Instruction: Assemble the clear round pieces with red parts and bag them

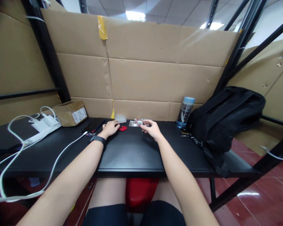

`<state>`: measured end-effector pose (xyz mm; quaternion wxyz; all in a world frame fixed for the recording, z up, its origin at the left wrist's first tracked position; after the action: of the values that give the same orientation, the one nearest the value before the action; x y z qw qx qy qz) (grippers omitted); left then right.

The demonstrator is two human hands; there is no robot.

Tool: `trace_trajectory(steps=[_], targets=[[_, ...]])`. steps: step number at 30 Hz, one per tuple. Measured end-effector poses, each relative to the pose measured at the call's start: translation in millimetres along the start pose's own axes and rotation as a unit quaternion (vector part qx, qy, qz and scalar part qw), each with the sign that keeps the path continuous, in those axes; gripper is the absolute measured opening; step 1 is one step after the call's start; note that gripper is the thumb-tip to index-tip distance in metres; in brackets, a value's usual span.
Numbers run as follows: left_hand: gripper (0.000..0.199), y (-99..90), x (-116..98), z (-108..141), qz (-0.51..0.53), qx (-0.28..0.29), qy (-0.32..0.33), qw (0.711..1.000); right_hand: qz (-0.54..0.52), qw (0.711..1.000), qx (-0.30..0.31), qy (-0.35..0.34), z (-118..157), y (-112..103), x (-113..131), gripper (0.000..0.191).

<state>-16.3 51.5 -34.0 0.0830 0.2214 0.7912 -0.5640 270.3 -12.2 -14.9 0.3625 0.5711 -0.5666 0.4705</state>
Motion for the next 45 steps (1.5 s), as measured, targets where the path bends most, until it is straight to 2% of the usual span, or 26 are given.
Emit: trace_trajectory(steps=[2,6,13,18,21,23,26,27,31,35,40,42,45], targets=[[0.029,2.0,5.1,-3.7,-0.003,-0.001,-0.005,1.000,0.011,1.000,-0.008,0.002,-1.2,-5.1,-1.9,0.046],[0.033,-0.3,2.1,-3.6,-0.036,0.006,-0.009,0.999,0.021,1.000,-0.014,0.001,-3.3,-10.7,-4.2,0.045],[0.033,-27.5,-18.2,6.9,-0.022,-0.063,0.015,0.998,0.019,1.000,-0.017,-0.003,-2.9,-13.0,0.3,0.044],[0.028,-46.8,-43.3,16.0,0.046,-0.115,0.086,0.989,0.021,1.000,-0.016,-0.014,-3.3,-16.3,2.8,0.044],[0.029,-48.1,-64.6,23.7,0.107,-0.125,0.138,0.977,0.021,0.999,-0.015,-0.020,-3.6,-18.5,4.7,0.043],[0.026,-40.2,-80.6,28.3,0.124,-0.093,0.167,0.974,0.023,0.999,-0.016,-0.020,-3.6,-19.9,5.7,0.045],[0.009,-18.8,-105.6,36.3,0.100,0.003,0.220,0.970,0.034,0.999,-0.019,-0.022,-4.2,-22.2,5.4,0.052],[0.010,-11.7,-112.4,39.3,0.086,0.032,0.234,0.968,0.045,0.999,-0.016,-0.025,-4.5,-22.8,5.1,0.054],[0.012,10.0,-128.3,50.7,0.050,0.119,0.268,0.955,0.172,0.983,0.003,-0.059,-4.4,-24.1,7.0,0.049],[0.022,18.6,-129.2,56.6,0.022,0.177,0.266,0.947,0.330,0.939,0.041,-0.093,1.5,-20.0,17.6,0.039],[0.039,19.1,-124.0,60.1,-0.001,0.243,0.250,0.937,0.415,0.897,0.130,-0.079,8.3,-10.1,22.8,0.031],[0.041,18.7,-122.8,60.6,-0.013,0.256,0.249,0.934,0.428,0.889,0.156,-0.055,8.3,-7.8,18.5,0.032],[0.044,19.4,-122.1,60.7,-0.022,0.273,0.257,0.927,0.419,0.893,0.160,-0.032,6.1,-5.9,11.2,0.039]])
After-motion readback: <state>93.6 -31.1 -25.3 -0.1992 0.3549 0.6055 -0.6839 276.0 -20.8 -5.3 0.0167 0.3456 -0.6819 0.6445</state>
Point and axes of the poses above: each hand's wrist, its own z-axis away from the middle knuckle, its own y-axis out of the palm, x = y × z, the point moved 5 cm from there along -z, towards the middle knuckle, and after that the axes turned 3 degrees about x, right-handed, at the moved point
